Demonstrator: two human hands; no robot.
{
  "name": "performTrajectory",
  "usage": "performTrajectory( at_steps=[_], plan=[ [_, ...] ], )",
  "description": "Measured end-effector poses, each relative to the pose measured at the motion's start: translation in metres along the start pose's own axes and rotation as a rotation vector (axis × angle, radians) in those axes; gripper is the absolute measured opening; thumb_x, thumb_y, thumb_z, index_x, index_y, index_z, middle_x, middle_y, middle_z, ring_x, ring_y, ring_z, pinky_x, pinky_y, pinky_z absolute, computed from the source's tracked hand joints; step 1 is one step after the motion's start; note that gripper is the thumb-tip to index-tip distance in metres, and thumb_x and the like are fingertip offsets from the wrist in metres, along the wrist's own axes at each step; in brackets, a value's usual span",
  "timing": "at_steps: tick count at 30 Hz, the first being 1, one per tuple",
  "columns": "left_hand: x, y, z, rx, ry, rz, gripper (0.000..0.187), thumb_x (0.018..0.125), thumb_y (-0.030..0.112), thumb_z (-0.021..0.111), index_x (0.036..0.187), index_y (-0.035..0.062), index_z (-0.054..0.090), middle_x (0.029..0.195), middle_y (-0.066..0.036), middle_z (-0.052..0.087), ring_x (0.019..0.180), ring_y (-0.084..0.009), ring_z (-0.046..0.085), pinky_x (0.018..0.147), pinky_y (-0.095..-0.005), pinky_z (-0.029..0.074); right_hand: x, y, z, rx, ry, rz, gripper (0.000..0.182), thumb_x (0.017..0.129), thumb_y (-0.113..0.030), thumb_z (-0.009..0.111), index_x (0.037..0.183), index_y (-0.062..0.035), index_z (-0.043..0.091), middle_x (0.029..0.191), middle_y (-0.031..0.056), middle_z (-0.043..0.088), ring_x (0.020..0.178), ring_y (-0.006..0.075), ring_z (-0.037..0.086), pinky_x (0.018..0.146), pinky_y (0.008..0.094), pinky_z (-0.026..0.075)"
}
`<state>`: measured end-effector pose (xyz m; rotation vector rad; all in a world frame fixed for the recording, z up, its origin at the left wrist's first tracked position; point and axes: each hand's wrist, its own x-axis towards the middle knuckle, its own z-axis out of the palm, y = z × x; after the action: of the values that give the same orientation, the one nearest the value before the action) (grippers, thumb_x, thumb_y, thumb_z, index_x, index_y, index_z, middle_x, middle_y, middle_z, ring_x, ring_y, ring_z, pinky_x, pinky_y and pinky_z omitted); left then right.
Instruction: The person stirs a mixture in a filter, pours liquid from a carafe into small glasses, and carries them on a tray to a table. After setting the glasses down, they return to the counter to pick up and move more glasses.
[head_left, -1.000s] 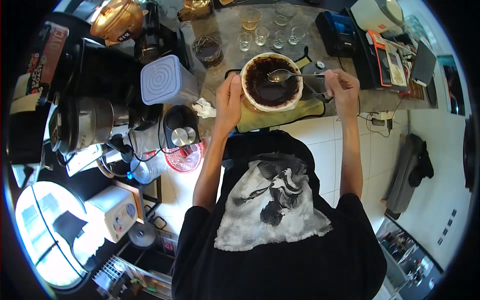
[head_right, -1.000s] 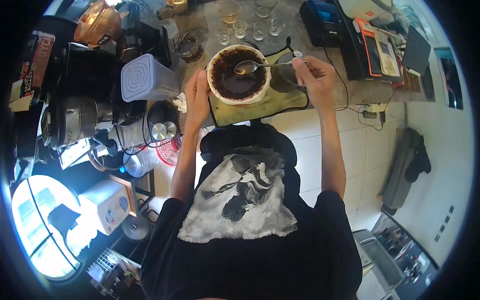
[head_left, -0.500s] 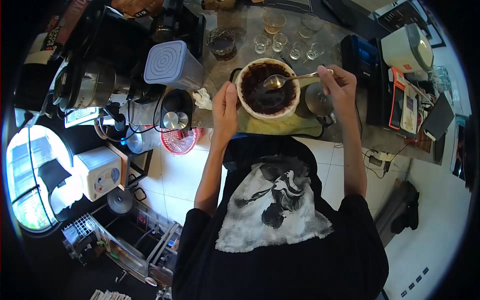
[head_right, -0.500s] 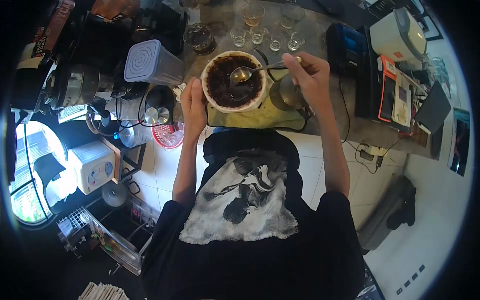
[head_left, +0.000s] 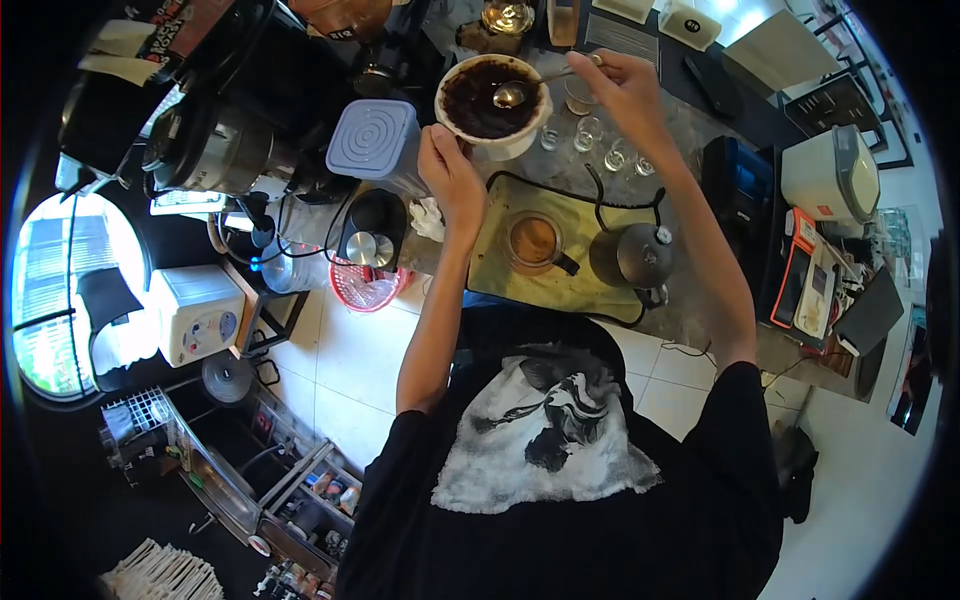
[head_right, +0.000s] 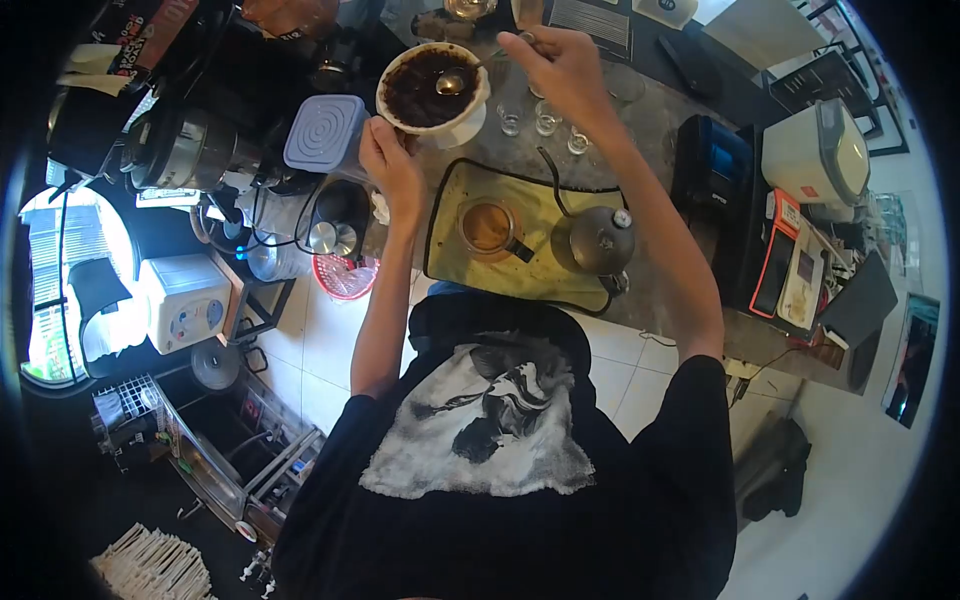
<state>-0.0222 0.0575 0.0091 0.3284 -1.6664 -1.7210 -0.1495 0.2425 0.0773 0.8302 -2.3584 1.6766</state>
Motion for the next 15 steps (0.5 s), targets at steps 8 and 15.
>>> performTrajectory(
  at_steps=[8,15],
  plan=[
    [0.026,-0.044,0.006,0.137,0.137,0.007,0.034,0.108,0.028,0.038,0.093,0.0002,0.052,0.090,-0.005,0.057,0.080,-0.0110,0.056,0.071,-0.0280,0.050,0.035,0.039,0.044,-0.046,-0.041,0.048,0.044,0.091,-0.043,0.068,0.080,-0.0012,0.071,0.052,0.0000,0.053,0.049,0.0062,0.046,0.048,0.0293,0.036],
    [0.027,-0.051,0.013,0.211,0.172,0.061,0.035,0.108,0.028,0.038,0.092,-0.0006,0.051,0.087,-0.005,0.055,0.077,-0.0115,0.053,0.068,-0.0285,0.048,0.037,0.056,0.061,-0.079,-0.067,0.075,0.046,0.091,-0.047,0.067,0.077,-0.0030,0.071,0.053,0.0022,0.057,0.049,0.0091,0.053,0.050,0.0309,0.040]
  ],
)
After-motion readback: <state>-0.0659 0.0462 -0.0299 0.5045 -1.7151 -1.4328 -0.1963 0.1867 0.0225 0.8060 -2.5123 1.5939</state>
